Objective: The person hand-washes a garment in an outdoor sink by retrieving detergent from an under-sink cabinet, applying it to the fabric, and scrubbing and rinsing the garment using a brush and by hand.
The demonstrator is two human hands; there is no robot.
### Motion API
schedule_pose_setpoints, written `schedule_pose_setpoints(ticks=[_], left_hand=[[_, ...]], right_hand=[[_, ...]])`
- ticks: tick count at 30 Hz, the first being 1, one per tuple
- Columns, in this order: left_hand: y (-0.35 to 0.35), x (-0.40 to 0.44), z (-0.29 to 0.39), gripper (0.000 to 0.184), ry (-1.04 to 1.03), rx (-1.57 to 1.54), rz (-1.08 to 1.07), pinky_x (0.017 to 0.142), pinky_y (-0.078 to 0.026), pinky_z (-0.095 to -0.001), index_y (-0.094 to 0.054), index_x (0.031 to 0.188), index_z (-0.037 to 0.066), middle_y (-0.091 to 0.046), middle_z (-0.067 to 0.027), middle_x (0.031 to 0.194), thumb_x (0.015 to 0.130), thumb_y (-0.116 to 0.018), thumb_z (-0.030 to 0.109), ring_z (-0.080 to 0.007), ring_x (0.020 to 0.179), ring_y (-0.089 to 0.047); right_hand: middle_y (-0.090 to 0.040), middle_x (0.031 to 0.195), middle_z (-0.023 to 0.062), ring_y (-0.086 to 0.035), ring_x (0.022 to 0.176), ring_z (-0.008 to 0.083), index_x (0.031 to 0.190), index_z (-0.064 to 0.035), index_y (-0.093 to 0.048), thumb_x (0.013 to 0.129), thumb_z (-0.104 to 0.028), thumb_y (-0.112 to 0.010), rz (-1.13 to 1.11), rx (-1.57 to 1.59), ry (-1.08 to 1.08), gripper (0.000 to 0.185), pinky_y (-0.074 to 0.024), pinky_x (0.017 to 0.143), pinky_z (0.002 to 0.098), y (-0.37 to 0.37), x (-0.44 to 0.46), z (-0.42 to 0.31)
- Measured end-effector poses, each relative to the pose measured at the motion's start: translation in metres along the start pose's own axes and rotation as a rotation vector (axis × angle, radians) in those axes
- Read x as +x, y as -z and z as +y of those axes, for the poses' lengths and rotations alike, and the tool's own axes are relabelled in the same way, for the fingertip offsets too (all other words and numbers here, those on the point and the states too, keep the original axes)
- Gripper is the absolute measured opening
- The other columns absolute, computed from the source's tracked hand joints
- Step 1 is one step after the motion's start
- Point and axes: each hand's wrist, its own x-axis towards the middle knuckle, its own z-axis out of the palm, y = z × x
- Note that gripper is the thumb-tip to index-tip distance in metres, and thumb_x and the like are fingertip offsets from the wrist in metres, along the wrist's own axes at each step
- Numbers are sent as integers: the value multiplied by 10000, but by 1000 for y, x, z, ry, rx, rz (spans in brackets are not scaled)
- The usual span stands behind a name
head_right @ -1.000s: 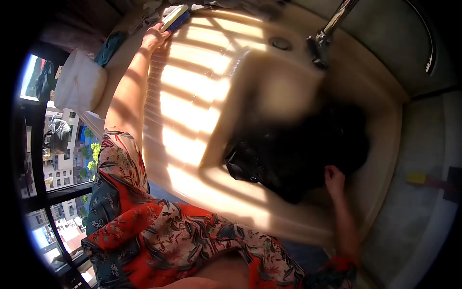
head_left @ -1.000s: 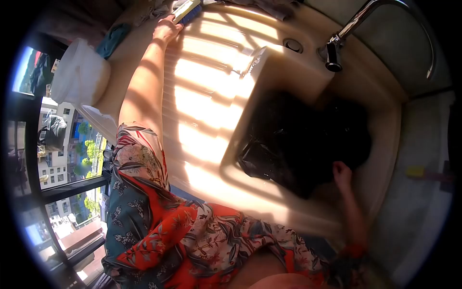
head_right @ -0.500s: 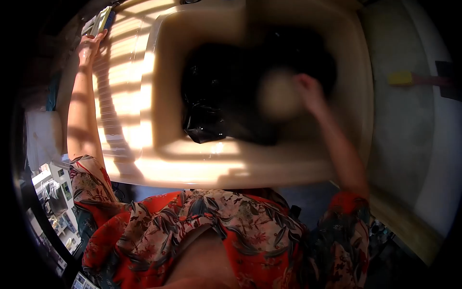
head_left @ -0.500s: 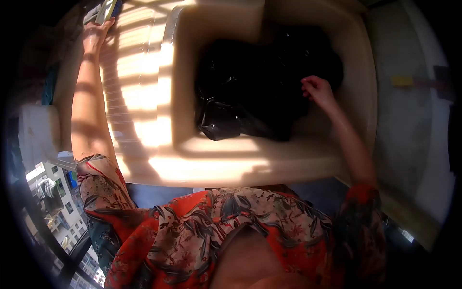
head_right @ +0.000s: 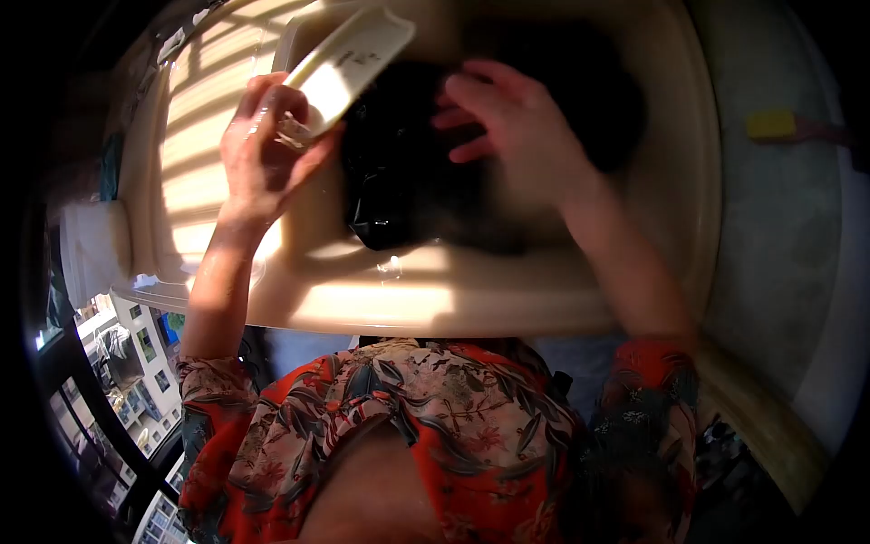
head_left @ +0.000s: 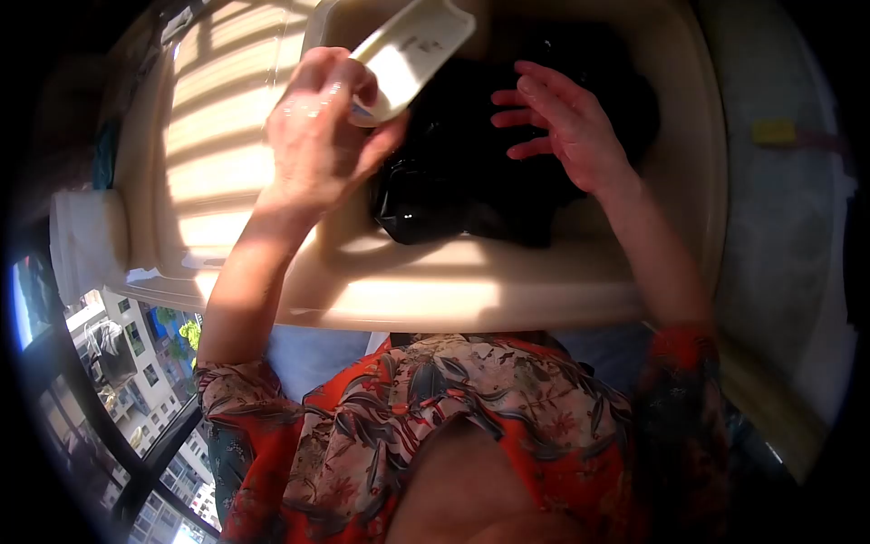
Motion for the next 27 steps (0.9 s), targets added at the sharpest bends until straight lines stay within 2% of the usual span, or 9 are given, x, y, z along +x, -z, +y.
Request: schedule_pose_setpoints(ticks=[5, 9, 13, 16, 19, 21, 23, 26, 27], left_hand=[[-111, -1, 72, 203, -164, -32, -240, 711, -471, -362, -600, 864, 113, -486, -132, 958, 670, -659, 101, -277, 921, -508], [-109, -8, 71, 372, 77, -209, -389, 807, -461, -402, -607, 1097, 157, -513, -128, 1081, 730, -663, 154, -278, 1004, -506], [-111, -21, -9, 527, 424, 104, -270, 865, -463, -418, -509, 1239, 95, -518, -142, 1149, 767, -670, 263, -322, 1048, -502], [-138, -17, -29, 603, 733, 76, -682, 854, -480, -420, -481, 1230, 19, -584, -190, 1095, 774, -683, 358, -348, 1034, -556], [-175, -29, -27, 580, 766, 69, -976, 824, -500, -411, -539, 1185, 27, -630, -186, 1052, 755, -706, 378, -327, 989, -607], [-189, -32, -29, 554, 873, -74, -1024, 793, -506, -391, -584, 1122, 10, -636, -183, 1026, 699, -758, 322, -308, 958, -618], [-192, -37, -40, 565, 951, -290, -1067, 777, -512, -403, -599, 1125, 9, -637, -166, 1056, 690, -761, 330, -303, 938, -622], [-184, -31, -52, 779, 1370, -787, -770, 832, -459, -429, -409, 1326, 7, -524, -161, 1233, 657, -777, 164, -283, 1084, -524], [-183, -29, -55, 807, 1428, -931, -610, 870, -437, -437, -364, 1357, 11, -491, -166, 1270, 666, -763, 131, -287, 1125, -496]], right_hand=[[-572, 1028, 89, -580, 916, 184, 1244, -7, -437, 783, -261, -694, 9, 12, 123, 585, -500, 759, 324, 36, 48, 41], [-569, 1027, 103, -580, 901, 188, 1279, 14, -390, 727, -107, -661, 330, -268, 135, 627, -488, 779, 319, 90, 77, 52], [-591, 1089, 223, -581, 1009, 383, 1358, -99, -322, 710, -257, -707, 600, -1149, 242, 769, -472, 851, 437, 163, 77, 76], [-497, 1196, 229, -544, 1058, 393, 1434, -140, -125, 752, -315, -677, 625, -1377, -68, 895, -458, 857, 471, 212, 83, 170], [-494, 1228, 227, -519, 1105, 382, 1417, -101, -226, 837, -430, -582, 538, -1379, -271, 756, -435, 905, 461, 240, 100, 221], [-494, 1251, 220, -502, 1140, 364, 1370, -72, -337, 863, -502, -495, 795, -1285, 82, 684, -416, 940, 431, 277, 138, 260], [-494, 1266, 206, -487, 1167, 329, 1346, -49, -397, 875, -518, -461, 813, -1066, 68, 667, -395, 967, 393, 308, 147, 274], [-497, 1279, 174, -468, 1195, 249, 1342, -24, -414, 872, -458, -486, 465, -550, -465, 644, -361, 998, 325, 316, 142, 244], [-494, 1282, 165, -468, 1188, 240, 1352, -28, -400, 848, -384, -513, 337, -659, -368, 627, -360, 994, 322, 314, 138, 225]])
